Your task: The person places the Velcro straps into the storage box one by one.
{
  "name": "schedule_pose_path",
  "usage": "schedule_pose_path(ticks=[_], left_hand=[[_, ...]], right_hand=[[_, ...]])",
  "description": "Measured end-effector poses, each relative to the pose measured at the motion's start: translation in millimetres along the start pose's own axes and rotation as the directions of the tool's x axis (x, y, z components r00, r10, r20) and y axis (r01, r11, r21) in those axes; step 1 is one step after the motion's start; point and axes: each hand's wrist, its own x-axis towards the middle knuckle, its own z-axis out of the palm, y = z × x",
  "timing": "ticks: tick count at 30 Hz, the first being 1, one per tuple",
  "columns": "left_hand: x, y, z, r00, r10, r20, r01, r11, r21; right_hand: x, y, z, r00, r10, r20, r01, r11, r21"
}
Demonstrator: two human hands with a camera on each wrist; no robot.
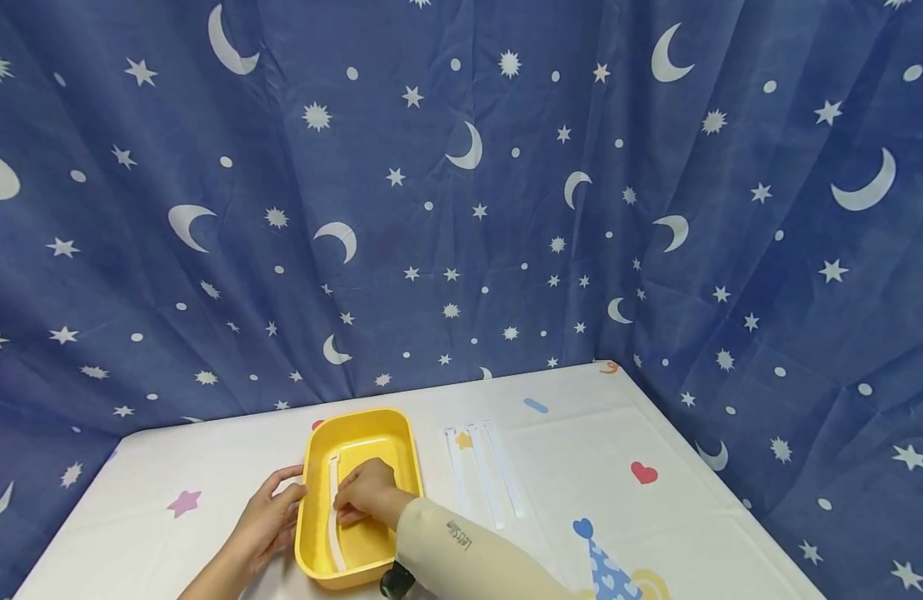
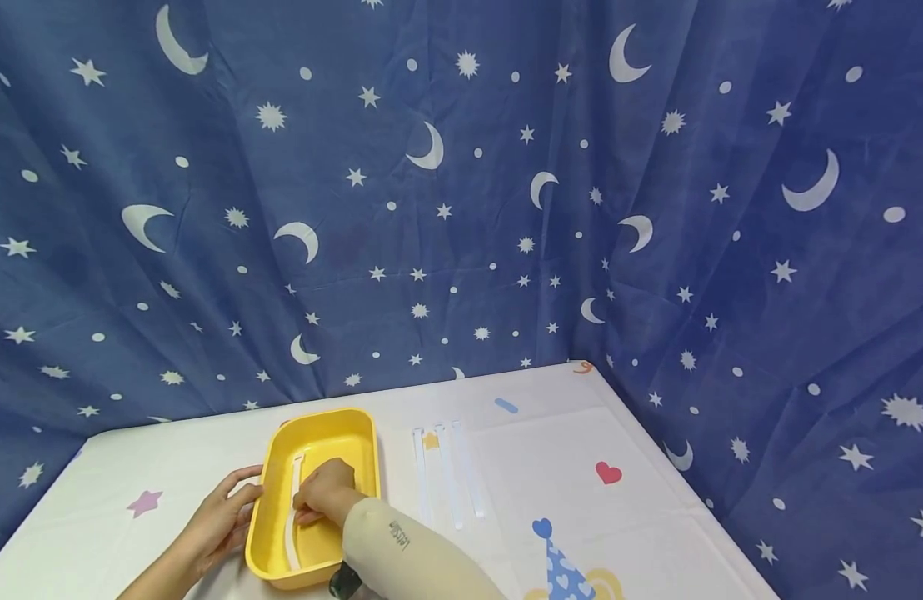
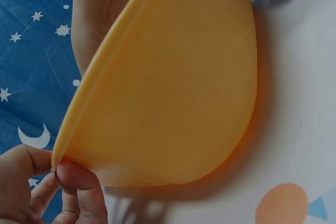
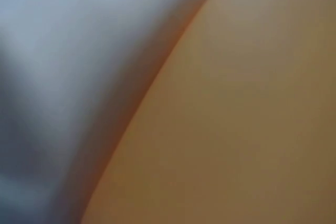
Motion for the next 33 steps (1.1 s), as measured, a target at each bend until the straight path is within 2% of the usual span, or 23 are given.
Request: schedule_pose_path(ticks=[15,28,33], left_hand=[[-1.2,-3.0,0.4,1.0,0.001,0.001,-0.001,1.0,-0.002],[-1.2,-0.3,0.3,1.0,0.003,0.0,-0.003,1.0,0.012],[-0.8,-0.4,-1.3,1.0,0.001,0.004,-0.001,1.0,0.015]], right_hand=[[6.3,12.5,12.4,0.994,-0.092,-0.058,0.09,0.995,-0.03],[2.6,5.7,5.4,0.999,-0.045,-0.011,0.045,0.998,-0.054],[-1.5,-2.5,0.0,0.997,-0.064,0.033,0.067,0.993,-0.102]])
